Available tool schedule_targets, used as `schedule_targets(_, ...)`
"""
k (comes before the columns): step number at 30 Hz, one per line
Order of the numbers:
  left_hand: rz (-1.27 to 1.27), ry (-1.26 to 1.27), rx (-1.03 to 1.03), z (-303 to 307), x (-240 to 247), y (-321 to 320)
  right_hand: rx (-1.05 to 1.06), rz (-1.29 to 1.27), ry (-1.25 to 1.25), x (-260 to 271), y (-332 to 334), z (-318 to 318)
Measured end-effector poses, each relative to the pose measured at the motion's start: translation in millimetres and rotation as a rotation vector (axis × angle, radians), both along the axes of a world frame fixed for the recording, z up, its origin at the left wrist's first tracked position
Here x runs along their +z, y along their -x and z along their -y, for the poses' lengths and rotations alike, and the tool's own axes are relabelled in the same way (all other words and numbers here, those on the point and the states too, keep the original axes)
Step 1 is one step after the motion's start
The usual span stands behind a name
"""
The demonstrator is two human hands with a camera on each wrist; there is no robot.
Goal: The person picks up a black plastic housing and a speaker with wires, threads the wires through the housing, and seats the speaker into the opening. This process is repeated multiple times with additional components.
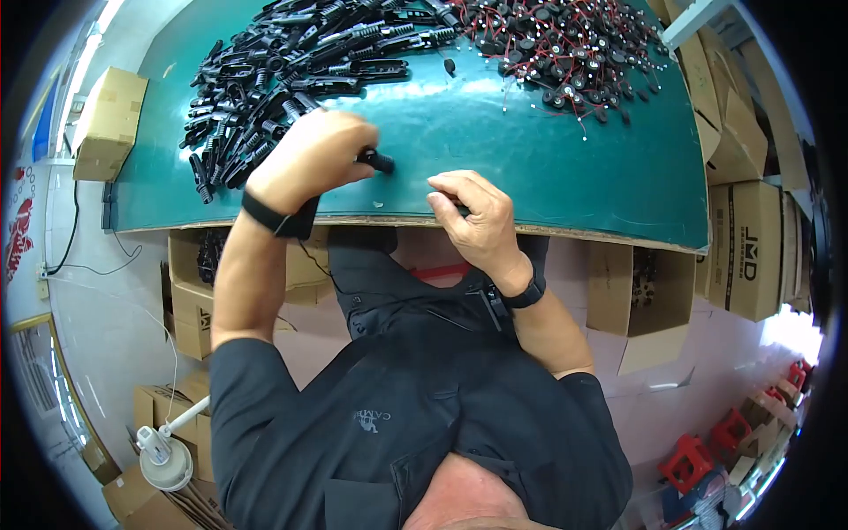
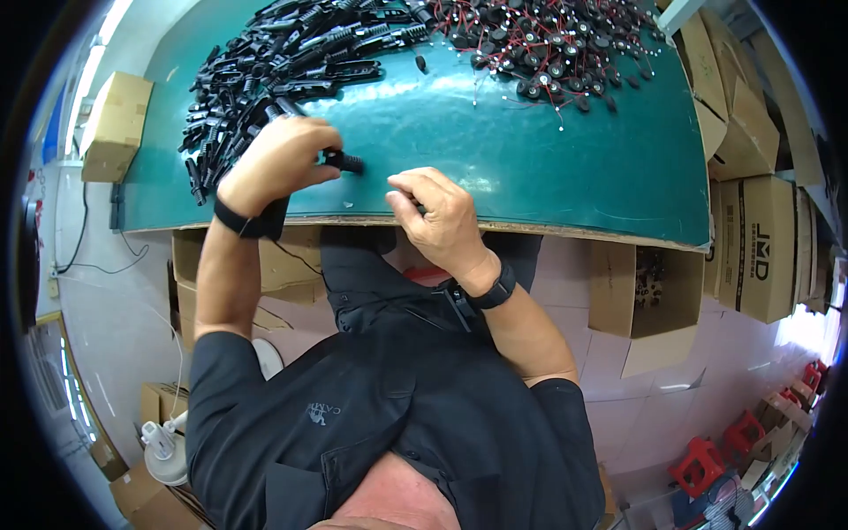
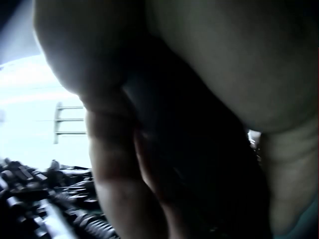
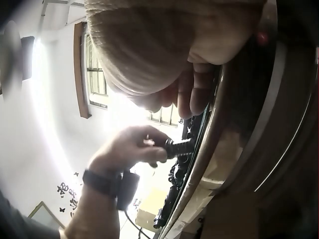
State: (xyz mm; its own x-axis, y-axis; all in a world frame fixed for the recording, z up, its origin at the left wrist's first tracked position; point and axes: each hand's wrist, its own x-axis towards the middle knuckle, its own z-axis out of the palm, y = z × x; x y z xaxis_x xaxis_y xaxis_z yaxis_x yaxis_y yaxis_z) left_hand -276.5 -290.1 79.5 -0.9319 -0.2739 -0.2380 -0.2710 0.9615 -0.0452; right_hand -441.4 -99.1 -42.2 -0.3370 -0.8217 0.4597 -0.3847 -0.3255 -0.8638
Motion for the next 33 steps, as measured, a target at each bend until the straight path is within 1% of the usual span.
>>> schedule_targets(2,-0.330,-0.362,0.307,-7.9,-13.7,-62.0,0.000,0.005,-0.021,1.2,0.4,-2.1)
schedule_targets(4,-0.456,-0.359,0.518,-19.7,-36.7,-149.3,0.002,0.017,-0.028,1.9,-0.9,-4.3)
schedule_targets(7,-0.674,-0.417,1.010,-53.0,-75.2,-289.0,0.042,0.057,-0.109,7.2,-1.6,0.3)
schedule_targets(8,-0.741,-0.457,1.192,-61.2,-71.9,-301.7,0.053,0.051,-0.098,9.5,-1.3,4.5)
schedule_targets(9,-0.754,-0.452,1.196,-60.1,-73.9,-309.4,0.088,0.065,-0.157,11.8,-0.4,7.4)
schedule_targets(11,-0.776,-0.087,0.972,-51.7,-82.9,-319.5,0.143,0.084,-0.278,17.4,1.0,13.3)
schedule_targets(12,-0.778,0.089,0.856,-46.7,-89.5,-323.3,0.143,0.070,-0.276,19.8,1.0,18.3)
schedule_targets(13,-0.780,0.046,0.852,-38.5,-83.9,-300.5,0.128,0.008,-0.275,21.5,2.8,26.5)
schedule_targets(14,-0.785,0.002,0.847,-27.2,-74.4,-262.8,0.112,-0.056,-0.273,23.2,6.7,37.2)
schedule_targets(15,-0.805,-0.020,0.715,-16.8,-69.9,-230.1,0.093,-0.121,-0.269,24.8,11.7,48.7)
schedule_targets(16,-0.824,-0.039,0.580,-5.5,-67.7,-198.9,0.003,-0.190,-0.239,24.0,19.7,63.4)
schedule_targets(18,-0.760,0.045,0.414,13.3,-68.9,-150.2,-0.174,-0.288,-0.154,13.8,45.4,103.6)
schedule_targets(19,-0.773,0.043,0.410,18.8,-71.4,-134.5,-0.258,-0.315,-0.101,6.5,58.5,122.9)
schedule_targets(20,-0.699,0.115,0.389,24.3,-74.8,-121.4,-0.262,-0.325,-0.096,1.0,65.6,135.1)
schedule_targets(21,-0.624,0.191,0.366,30.8,-76.7,-112.5,-0.321,-0.467,-0.098,-3.9,72.6,147.3)
schedule_targets(23,-0.604,0.189,0.338,42.5,-81.0,-103.9,-0.439,-0.744,-0.104,-13.1,83.1,165.1)
schedule_targets(24,-0.569,0.178,0.319,46.5,-83.5,-102.2,-0.443,-0.744,-0.099,-18.9,88.1,170.1)
schedule_targets(27,-0.530,0.178,0.299,47.4,-78.0,-104.0,-0.313,-0.796,-0.213,-36.0,101.6,178.1)
schedule_targets(28,-0.527,0.180,0.294,44.2,-75.4,-104.2,-0.307,-0.797,-0.218,-34.0,101.5,172.5)
schedule_targets(30,-0.523,0.170,0.290,34.6,-71.8,-99.8,-0.260,-0.580,-0.234,-12.7,96.5,144.4)
schedule_targets(31,-0.606,0.202,0.244,27.8,-68.7,-95.8,-0.240,-0.470,-0.242,-2.5,93.3,130.7)
schedule_targets(32,-0.686,0.232,0.199,19.4,-65.8,-91.7,-0.239,-0.470,-0.252,4.8,89.0,116.3)
schedule_targets(33,-0.765,0.260,0.155,12.2,-64.0,-87.4,-0.156,-0.243,-0.316,12.1,84.1,100.3)
